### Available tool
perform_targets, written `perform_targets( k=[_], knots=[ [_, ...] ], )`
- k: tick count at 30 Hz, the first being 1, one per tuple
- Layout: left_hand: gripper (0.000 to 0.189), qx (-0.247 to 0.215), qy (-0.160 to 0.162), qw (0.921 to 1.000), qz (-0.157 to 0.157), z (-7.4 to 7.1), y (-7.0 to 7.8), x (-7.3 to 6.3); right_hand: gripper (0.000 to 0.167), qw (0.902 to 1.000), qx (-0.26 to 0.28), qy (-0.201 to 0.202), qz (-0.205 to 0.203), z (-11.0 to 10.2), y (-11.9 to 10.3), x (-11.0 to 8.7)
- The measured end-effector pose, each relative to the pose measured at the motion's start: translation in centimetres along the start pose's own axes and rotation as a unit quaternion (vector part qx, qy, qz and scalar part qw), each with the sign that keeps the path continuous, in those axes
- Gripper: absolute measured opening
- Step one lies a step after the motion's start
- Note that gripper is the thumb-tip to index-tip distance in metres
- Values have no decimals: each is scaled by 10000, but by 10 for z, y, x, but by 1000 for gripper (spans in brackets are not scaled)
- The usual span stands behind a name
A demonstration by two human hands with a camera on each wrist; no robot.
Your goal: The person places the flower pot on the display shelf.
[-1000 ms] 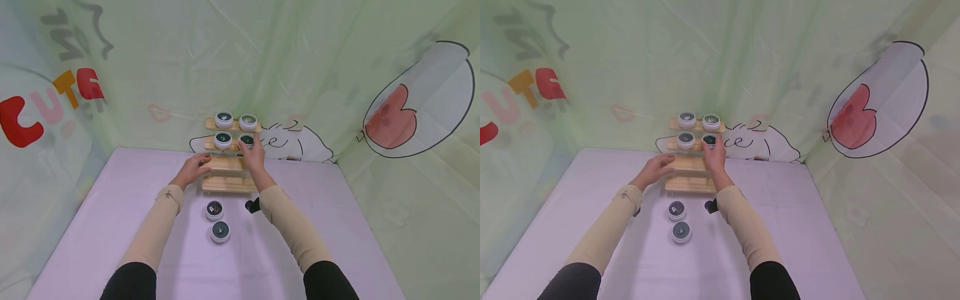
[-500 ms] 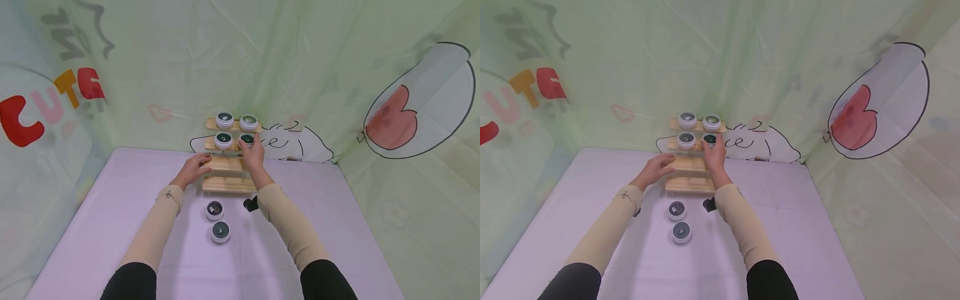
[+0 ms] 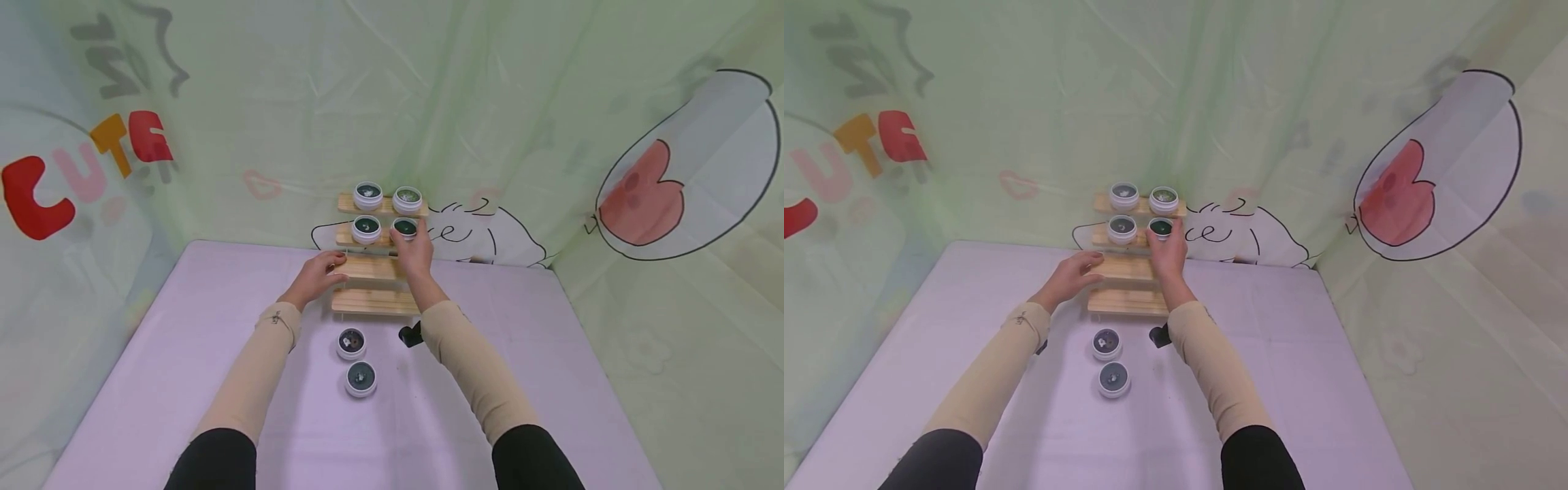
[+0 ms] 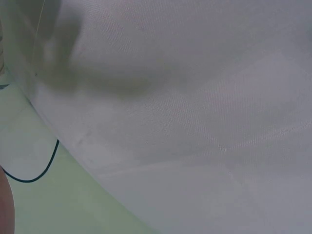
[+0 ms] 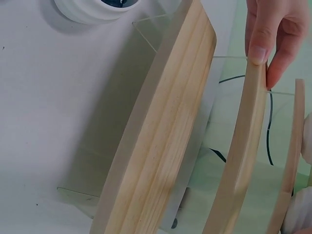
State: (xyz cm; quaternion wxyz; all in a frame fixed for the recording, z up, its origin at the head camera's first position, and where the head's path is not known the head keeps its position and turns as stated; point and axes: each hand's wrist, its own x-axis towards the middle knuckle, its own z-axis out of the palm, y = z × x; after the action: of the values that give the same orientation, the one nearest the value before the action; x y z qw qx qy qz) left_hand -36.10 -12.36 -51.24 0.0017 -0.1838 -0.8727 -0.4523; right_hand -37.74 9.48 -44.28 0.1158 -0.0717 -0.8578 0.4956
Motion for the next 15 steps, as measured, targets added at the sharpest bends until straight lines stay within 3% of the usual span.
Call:
perform_targets(
  k=[15],
  knots=[
    [48, -42, -3, 10000, 14, 0, 2, -1, 85, 9993, 1, 161, -336, -8, 7, -11]
  ],
)
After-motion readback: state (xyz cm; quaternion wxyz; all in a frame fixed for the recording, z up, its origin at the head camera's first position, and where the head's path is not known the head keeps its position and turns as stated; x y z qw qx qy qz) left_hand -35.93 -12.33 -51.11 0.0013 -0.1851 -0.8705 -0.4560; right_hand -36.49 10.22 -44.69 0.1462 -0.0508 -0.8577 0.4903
